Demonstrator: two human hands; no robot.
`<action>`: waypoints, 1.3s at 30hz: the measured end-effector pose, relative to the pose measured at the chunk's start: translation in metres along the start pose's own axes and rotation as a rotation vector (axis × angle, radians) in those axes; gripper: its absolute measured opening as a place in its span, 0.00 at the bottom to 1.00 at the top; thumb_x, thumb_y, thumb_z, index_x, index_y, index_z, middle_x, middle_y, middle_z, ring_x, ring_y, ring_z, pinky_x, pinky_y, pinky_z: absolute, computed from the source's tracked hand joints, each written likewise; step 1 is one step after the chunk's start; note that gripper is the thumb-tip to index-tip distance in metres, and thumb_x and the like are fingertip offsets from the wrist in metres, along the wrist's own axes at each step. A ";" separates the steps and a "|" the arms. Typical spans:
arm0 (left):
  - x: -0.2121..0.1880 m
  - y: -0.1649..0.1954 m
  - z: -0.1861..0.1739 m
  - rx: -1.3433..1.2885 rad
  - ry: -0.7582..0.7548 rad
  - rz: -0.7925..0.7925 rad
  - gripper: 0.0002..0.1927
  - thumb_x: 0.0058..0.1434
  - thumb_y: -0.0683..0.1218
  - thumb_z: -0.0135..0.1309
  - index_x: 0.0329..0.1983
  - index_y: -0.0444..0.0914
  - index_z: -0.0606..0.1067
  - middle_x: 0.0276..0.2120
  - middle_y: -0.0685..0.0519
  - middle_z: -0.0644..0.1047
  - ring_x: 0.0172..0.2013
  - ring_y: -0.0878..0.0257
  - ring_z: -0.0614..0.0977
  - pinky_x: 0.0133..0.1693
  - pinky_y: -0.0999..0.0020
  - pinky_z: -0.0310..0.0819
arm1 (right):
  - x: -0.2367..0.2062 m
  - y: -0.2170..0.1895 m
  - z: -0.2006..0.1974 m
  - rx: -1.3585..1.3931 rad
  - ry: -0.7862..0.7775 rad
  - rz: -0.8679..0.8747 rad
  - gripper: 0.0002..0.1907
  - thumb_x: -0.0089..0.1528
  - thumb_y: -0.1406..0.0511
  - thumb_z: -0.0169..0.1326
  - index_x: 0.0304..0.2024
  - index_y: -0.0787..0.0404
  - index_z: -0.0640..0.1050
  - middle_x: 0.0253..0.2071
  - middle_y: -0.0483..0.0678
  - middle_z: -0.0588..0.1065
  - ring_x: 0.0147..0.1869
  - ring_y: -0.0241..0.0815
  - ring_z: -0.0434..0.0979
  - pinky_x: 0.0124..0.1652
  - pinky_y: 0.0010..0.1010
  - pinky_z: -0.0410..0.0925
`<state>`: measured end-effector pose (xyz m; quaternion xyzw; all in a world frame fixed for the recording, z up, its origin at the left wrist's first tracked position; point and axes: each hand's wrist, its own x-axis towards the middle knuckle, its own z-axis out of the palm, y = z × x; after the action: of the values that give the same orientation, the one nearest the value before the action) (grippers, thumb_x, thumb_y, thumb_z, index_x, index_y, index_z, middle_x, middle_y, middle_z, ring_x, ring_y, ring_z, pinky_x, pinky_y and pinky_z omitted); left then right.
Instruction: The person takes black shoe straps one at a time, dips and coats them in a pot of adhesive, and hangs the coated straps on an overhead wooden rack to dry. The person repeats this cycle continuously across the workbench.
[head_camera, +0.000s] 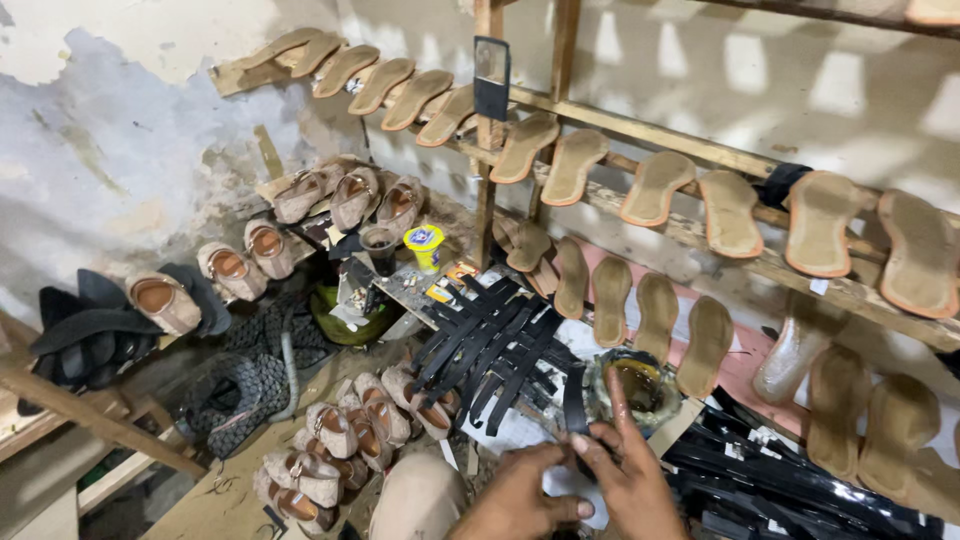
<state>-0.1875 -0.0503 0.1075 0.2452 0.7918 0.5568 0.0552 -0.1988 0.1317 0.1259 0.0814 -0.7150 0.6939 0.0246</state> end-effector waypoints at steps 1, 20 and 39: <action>0.002 -0.005 -0.002 -0.166 0.080 -0.073 0.21 0.58 0.49 0.65 0.51 0.35 0.77 0.48 0.45 0.81 0.49 0.56 0.81 0.53 0.62 0.74 | 0.000 0.002 -0.001 0.017 -0.036 0.000 0.51 0.60 0.72 0.57 0.80 0.47 0.49 0.45 0.49 0.74 0.44 0.35 0.71 0.47 0.24 0.67; 0.082 -0.157 -0.110 -0.858 0.695 -0.453 0.30 0.63 0.37 0.56 0.67 0.26 0.62 0.40 0.42 0.78 0.35 0.58 0.82 0.39 0.66 0.85 | -0.001 0.036 0.015 -0.399 0.020 0.051 0.44 0.58 0.66 0.61 0.74 0.45 0.58 0.57 0.49 0.78 0.51 0.38 0.78 0.54 0.31 0.69; 0.101 -0.166 -0.102 -0.687 0.865 -0.432 0.34 0.59 0.32 0.57 0.64 0.35 0.56 0.42 0.40 0.76 0.38 0.55 0.82 0.38 0.64 0.84 | -0.030 0.127 -0.020 -0.285 -0.055 0.235 0.36 0.61 0.63 0.59 0.71 0.53 0.67 0.59 0.55 0.77 0.56 0.45 0.79 0.51 0.33 0.73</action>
<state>-0.3663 -0.1349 0.0137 -0.2025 0.5486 0.8068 -0.0842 -0.1903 0.1567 -0.0037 0.0117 -0.8112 0.5811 -0.0648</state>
